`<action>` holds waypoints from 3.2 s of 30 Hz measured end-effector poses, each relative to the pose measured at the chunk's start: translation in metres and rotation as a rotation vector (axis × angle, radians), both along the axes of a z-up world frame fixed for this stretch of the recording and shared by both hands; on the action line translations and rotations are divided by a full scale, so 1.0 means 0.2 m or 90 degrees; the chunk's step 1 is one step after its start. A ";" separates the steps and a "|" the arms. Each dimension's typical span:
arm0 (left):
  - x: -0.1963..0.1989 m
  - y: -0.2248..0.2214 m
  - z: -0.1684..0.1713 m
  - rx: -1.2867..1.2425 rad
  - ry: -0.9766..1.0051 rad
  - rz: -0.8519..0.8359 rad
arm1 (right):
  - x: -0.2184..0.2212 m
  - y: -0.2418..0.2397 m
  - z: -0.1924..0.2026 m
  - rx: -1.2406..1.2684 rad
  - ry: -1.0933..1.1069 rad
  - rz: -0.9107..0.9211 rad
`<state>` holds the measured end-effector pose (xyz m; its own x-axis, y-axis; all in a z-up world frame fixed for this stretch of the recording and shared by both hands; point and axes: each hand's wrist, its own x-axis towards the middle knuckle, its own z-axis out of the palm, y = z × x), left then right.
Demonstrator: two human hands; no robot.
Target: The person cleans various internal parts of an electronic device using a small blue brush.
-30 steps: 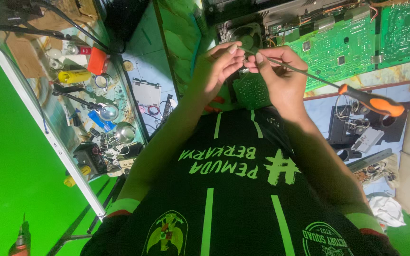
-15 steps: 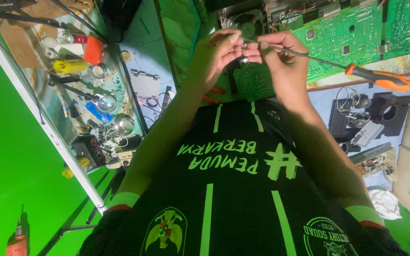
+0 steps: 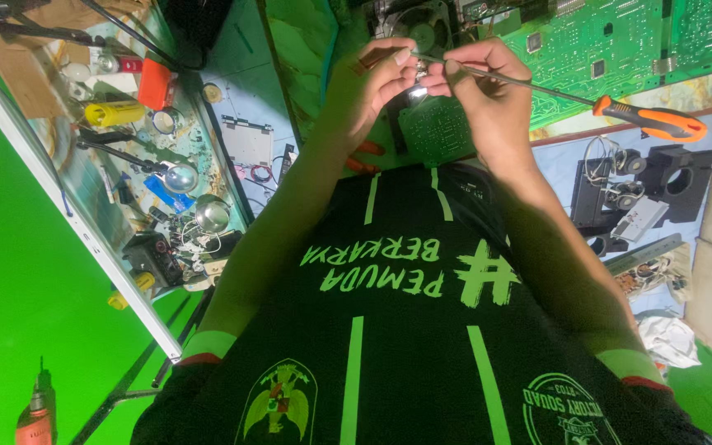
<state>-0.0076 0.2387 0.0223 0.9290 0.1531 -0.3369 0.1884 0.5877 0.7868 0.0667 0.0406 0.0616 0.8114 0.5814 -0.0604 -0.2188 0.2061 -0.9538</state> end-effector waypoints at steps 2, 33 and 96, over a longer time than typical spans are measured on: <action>0.01 0.00 0.00 -0.001 -0.001 -0.003 | 0.00 0.00 0.00 0.005 -0.006 -0.003; -0.15 0.02 -0.28 1.167 -0.028 -0.174 | -0.02 -0.04 -0.44 -0.329 -0.120 0.034; -0.16 0.01 -0.23 1.159 0.005 -0.187 | 0.06 0.04 -0.76 -0.773 -1.062 0.370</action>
